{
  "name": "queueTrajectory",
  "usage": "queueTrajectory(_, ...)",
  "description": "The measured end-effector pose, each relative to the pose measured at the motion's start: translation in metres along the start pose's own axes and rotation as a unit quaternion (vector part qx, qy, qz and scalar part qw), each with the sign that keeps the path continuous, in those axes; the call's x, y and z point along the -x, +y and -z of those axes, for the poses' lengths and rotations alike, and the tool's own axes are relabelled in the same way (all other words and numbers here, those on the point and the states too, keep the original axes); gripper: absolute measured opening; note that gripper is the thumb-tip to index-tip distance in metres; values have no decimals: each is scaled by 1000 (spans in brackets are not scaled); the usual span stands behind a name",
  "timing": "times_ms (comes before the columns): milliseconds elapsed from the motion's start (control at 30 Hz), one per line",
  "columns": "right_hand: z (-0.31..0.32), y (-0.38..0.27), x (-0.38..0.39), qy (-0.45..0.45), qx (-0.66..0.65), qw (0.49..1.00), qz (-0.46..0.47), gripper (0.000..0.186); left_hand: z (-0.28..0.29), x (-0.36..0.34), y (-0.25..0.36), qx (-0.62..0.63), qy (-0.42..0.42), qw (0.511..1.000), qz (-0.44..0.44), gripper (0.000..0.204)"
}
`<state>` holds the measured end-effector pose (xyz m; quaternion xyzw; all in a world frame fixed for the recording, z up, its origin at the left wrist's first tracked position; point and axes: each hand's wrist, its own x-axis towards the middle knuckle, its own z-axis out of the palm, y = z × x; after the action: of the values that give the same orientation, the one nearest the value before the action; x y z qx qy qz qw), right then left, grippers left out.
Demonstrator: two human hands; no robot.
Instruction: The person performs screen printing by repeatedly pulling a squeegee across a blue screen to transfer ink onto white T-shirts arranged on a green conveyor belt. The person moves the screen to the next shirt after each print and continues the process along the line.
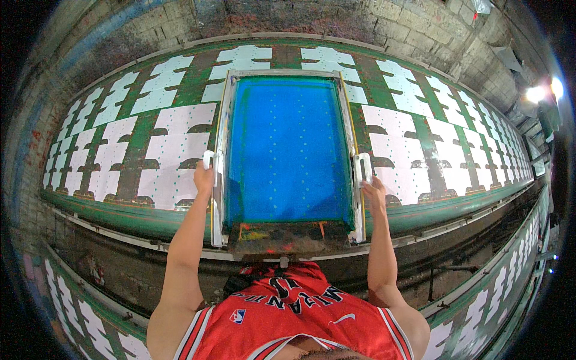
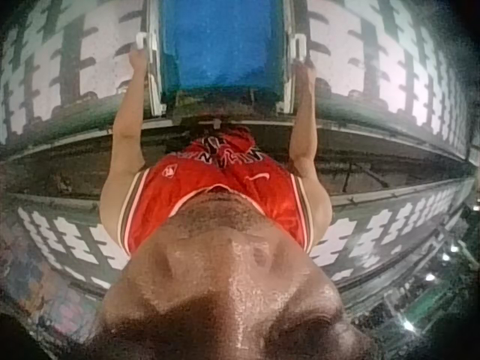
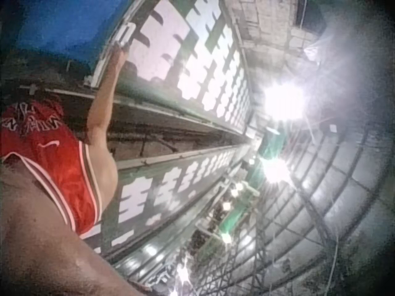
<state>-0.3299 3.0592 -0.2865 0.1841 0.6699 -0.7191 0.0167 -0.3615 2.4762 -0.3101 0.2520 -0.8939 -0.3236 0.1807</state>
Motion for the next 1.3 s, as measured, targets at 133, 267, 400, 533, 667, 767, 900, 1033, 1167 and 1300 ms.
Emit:
queueTrajectory(133, 2, 1, -5, -12, 6, 999, -33, 78, -10, -4, -8, -27, -13, 999, 21, 26)
queueTrajectory(267, 2, 11, -16, -25, 55, 998, -21, 75, -19, -10, -20, -46, -44, 997, 54, 30)
queueTrajectory(400, 5, 37, -29, 28, 87, 995, 35, 48, -22, -12, -23, -39, -53, 996, 55, 33)
queueTrajectory(533, 4, 43, -39, 68, 341, 933, 97, 39, -21, -8, -20, -59, -33, 997, 31, 33)
queueTrajectory(667, -29, 19, 16, 122, 420, 857, 275, 39, -9, -16, -14, 17, -87, 994, 67, 32)
queueTrajectory(767, -69, 5, 98, -153, 428, 834, 312, 46, 6, -37, -6, 65, -208, 966, 136, 33)
queueTrajectory(900, -103, 1, 179, -390, 468, 722, 329, 62, 5, -50, -1, 32, -211, 975, 55, 42)
queueTrajectory(1033, -118, 5, 194, -329, 612, 604, 390, 68, -15, -45, -10, -12, -138, 990, -12, 47)
queueTrajectory(1167, -135, 4, 190, -262, 609, 627, 408, 52, -18, -43, -15, -12, -113, 993, -17, 48)
queueTrajectory(1300, -157, 3, 163, -251, 634, 659, 316, 45, -17, -36, -9, 36, -102, 993, -44, 56)
